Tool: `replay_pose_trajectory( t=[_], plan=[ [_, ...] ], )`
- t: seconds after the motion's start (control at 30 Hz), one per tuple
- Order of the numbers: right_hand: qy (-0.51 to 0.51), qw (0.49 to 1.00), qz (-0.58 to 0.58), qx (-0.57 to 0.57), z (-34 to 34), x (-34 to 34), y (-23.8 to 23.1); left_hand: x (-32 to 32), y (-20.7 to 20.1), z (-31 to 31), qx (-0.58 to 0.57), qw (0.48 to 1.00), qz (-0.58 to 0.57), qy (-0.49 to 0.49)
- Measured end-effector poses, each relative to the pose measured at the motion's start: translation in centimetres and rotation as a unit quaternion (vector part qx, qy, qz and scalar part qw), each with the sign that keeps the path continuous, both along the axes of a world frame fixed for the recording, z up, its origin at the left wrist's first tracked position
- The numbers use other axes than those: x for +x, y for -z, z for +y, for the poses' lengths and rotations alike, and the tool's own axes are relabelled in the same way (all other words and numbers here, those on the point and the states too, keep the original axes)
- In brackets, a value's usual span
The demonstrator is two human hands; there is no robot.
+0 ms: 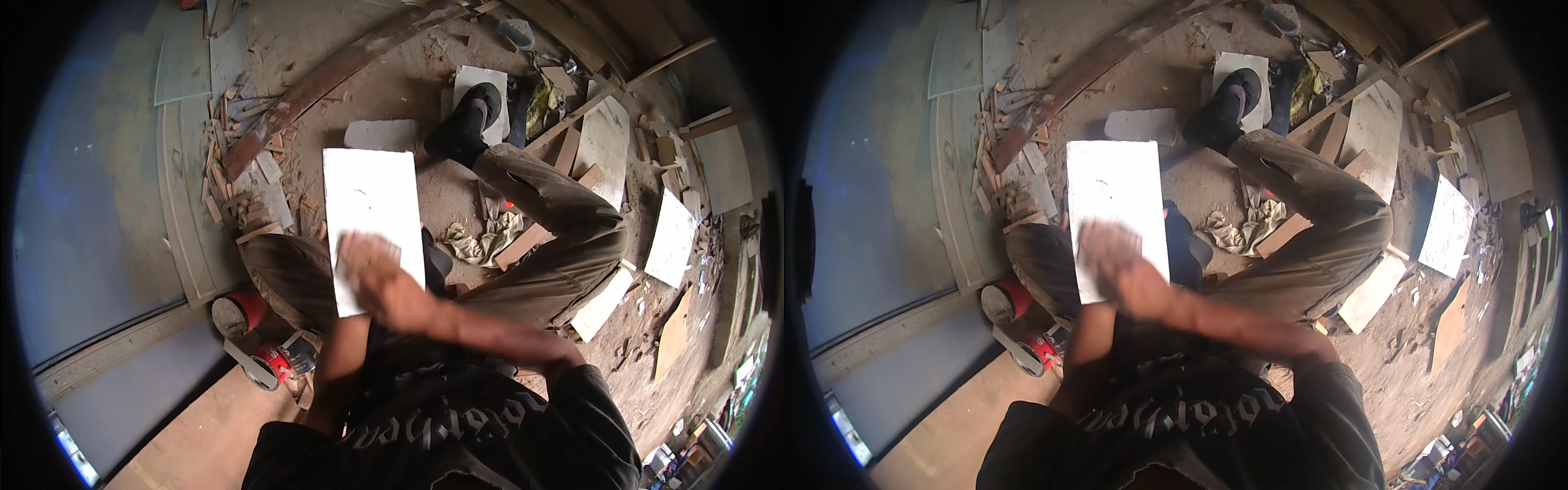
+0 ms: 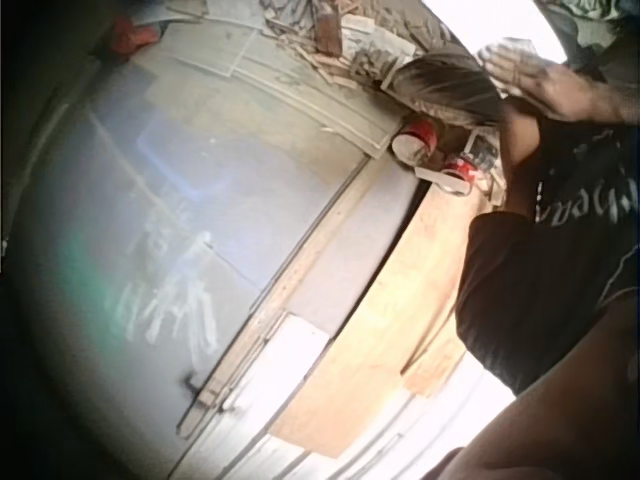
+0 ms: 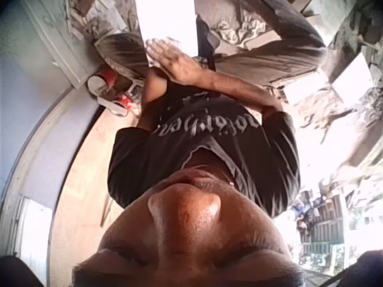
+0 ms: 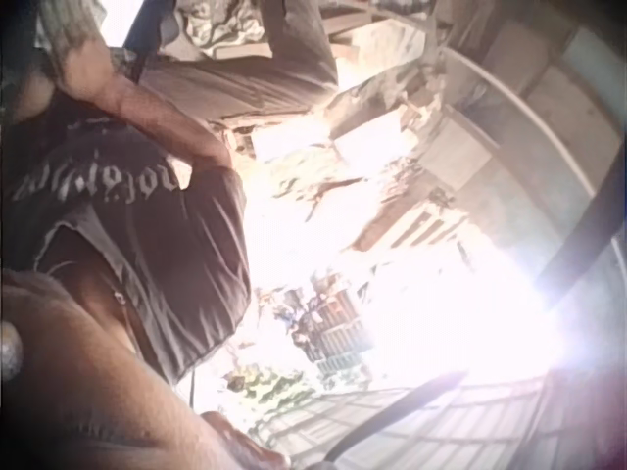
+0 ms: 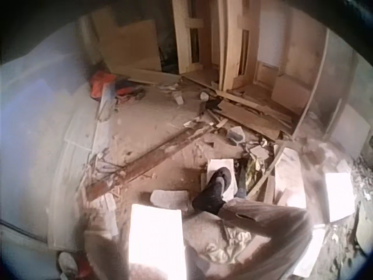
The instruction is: The person sands a white rectangular tile with sandpaper, then uses a hammer to drive a nail into a wooden plank. The person also handles a black plastic bag and other debris on the floor.
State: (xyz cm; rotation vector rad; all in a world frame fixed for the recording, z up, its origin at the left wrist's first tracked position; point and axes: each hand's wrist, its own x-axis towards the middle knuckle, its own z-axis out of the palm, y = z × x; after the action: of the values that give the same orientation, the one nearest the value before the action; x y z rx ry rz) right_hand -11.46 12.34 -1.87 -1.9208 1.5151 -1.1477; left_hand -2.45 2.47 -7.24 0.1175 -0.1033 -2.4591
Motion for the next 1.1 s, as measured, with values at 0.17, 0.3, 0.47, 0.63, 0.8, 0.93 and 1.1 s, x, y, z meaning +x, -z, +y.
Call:
replay_pose_trajectory(
  t=[0.17,0.3,0.47,0.63,0.8,0.93,1.1],
  plan=[
    [-0.013,0.999,-0.022,-0.022,1.0,0.5,-0.7,1.0,0.3,0.1,0.005,1.0,-0.007,0.002],
    [0.174,0.983,0.052,-0.041,-7.6,-7.2,0.2,0.7,0.9,2.2,0.011,1.0,-0.017,-0.011],
    [0.029,0.999,-0.003,0.029,-0.9,-0.8,0.2,0.3,0.4,0.7,0.003,1.0,-0.014,0.007],
    [0.02,0.998,-0.058,-0.014,-0.3,-0.2,-1.0,0.3,0.4,-0.3,-0.004,1.0,-0.013,0.013],
    [0.194,0.978,-0.075,0.022,-9.3,-7.8,-0.4,-2.6,1.3,1.0,-0.013,1.0,-0.023,0.005],
    [0.072,0.997,-0.013,-0.038,-2.9,-2.0,-1.3,-1.3,0.1,-1.2,-0.018,0.999,-0.015,0.028],
    [-0.016,0.999,-0.029,-0.01,1.6,0.3,-2.3,-0.3,-0.6,-2.6,-0.028,0.999,-0.017,0.028]
  ],
)
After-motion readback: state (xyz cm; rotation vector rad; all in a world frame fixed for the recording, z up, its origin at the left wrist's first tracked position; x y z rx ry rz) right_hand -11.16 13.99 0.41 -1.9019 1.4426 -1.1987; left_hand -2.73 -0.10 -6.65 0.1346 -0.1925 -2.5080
